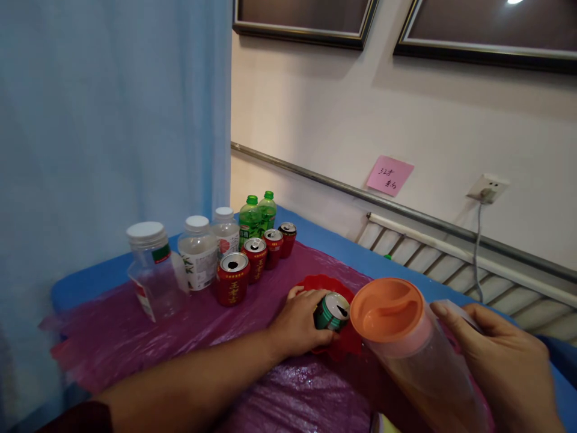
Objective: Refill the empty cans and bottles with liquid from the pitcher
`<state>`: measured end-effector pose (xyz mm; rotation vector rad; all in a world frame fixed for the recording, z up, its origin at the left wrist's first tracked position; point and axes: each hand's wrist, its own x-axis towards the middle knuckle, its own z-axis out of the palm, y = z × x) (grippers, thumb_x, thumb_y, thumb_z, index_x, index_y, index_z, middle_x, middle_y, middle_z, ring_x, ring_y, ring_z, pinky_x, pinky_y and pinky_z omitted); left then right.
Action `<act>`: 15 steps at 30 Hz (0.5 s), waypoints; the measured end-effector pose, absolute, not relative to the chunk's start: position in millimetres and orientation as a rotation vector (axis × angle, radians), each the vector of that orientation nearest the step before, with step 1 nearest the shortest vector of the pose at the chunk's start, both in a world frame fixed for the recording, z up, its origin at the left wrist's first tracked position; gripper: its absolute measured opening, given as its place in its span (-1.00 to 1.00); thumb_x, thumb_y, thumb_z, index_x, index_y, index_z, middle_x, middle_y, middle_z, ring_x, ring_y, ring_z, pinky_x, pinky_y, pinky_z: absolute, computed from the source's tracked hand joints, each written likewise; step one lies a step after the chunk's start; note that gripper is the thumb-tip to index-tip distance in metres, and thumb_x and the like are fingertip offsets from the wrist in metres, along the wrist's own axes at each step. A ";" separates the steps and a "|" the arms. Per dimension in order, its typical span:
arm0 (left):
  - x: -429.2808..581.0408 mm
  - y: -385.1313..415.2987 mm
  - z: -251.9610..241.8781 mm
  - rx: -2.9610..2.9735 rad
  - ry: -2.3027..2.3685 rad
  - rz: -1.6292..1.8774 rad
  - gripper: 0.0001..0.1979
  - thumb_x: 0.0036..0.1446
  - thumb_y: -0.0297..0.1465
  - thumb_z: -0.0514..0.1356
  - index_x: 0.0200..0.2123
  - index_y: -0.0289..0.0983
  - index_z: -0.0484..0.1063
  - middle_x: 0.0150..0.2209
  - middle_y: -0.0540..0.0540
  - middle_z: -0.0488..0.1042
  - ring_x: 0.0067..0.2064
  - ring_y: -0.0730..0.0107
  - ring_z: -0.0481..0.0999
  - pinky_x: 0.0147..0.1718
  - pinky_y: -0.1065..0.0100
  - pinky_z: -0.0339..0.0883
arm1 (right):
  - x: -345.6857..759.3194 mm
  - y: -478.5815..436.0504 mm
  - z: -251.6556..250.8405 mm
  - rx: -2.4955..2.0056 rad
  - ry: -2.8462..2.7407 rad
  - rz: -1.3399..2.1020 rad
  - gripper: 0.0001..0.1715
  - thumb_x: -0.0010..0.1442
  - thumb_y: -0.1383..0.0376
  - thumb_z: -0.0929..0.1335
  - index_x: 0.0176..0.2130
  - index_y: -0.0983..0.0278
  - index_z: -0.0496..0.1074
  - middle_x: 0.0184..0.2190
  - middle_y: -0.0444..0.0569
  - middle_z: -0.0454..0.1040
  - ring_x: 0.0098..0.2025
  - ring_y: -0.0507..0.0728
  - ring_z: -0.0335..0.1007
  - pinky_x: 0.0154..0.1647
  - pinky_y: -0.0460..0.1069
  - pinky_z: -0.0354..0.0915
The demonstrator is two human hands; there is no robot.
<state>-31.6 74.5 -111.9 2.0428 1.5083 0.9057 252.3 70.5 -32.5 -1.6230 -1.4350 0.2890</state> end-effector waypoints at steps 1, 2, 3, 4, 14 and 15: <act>-31.6 74.6 -112.0 2.048 1.510 0.905 -0.26 -0.18 -0.19 0.48 0.12 -0.06 0.38 0.09 -0.02 0.55 0.14 0.04 0.47 0.29 -0.03 -0.04 | 252.6 70.9 -32.7 -1.621 -1.437 0.286 -0.48 0.02 -0.15 0.46 -0.47 0.25 0.50 -0.66 -0.19 0.35 -0.59 0.06 0.24 -0.63 -0.08 0.08; -31.6 74.6 -112.0 2.053 1.509 0.904 -0.26 -0.18 -0.19 0.48 0.12 -0.06 0.39 0.10 -0.03 0.55 0.14 0.04 0.47 0.29 -0.03 -0.03 | 252.8 71.3 -32.8 -1.619 -1.438 0.283 -0.48 0.02 -0.16 0.46 -0.47 0.25 0.50 -0.66 -0.20 0.35 -0.59 0.06 0.24 -0.63 -0.08 0.08; -31.6 74.7 -112.0 2.058 1.506 0.904 -0.27 -0.18 -0.20 0.48 0.12 -0.06 0.38 0.10 -0.03 0.55 0.14 0.04 0.47 0.29 -0.03 -0.03 | 252.7 71.5 -32.6 -1.617 -1.436 0.279 -0.47 0.02 -0.16 0.46 -0.47 0.25 0.50 -0.67 -0.19 0.34 -0.59 0.06 0.24 -0.63 -0.08 0.09; -31.6 74.7 -111.9 2.060 1.503 0.903 -0.27 -0.18 -0.20 0.48 0.12 -0.05 0.38 0.09 -0.03 0.55 0.13 0.04 0.47 0.29 -0.03 -0.03 | 252.3 71.6 -32.2 -1.617 -1.433 0.276 -0.47 0.01 -0.16 0.46 -0.47 0.25 0.50 -0.67 -0.19 0.34 -0.58 0.06 0.24 -0.63 -0.08 0.10; -30.6 74.0 -111.5 2.040 1.505 0.923 -0.29 -0.19 -0.21 0.49 0.09 -0.04 0.40 0.07 0.00 0.56 0.13 0.04 0.47 0.28 -0.03 -0.04 | 248.1 68.3 -29.0 -1.660 -1.409 0.316 -0.44 0.00 -0.20 0.45 -0.47 0.25 0.51 -0.64 -0.17 0.37 -0.55 0.08 0.28 -0.62 -0.09 0.13; -30.6 73.9 -111.4 2.043 1.508 0.921 -0.28 -0.19 -0.21 0.49 0.09 -0.03 0.39 0.08 0.01 0.56 0.13 0.05 0.48 0.28 -0.02 -0.03 | 248.6 68.6 -29.6 -1.662 -1.407 0.317 -0.43 -0.01 -0.20 0.46 -0.47 0.25 0.52 -0.64 -0.17 0.38 -0.55 0.09 0.28 -0.62 -0.09 0.14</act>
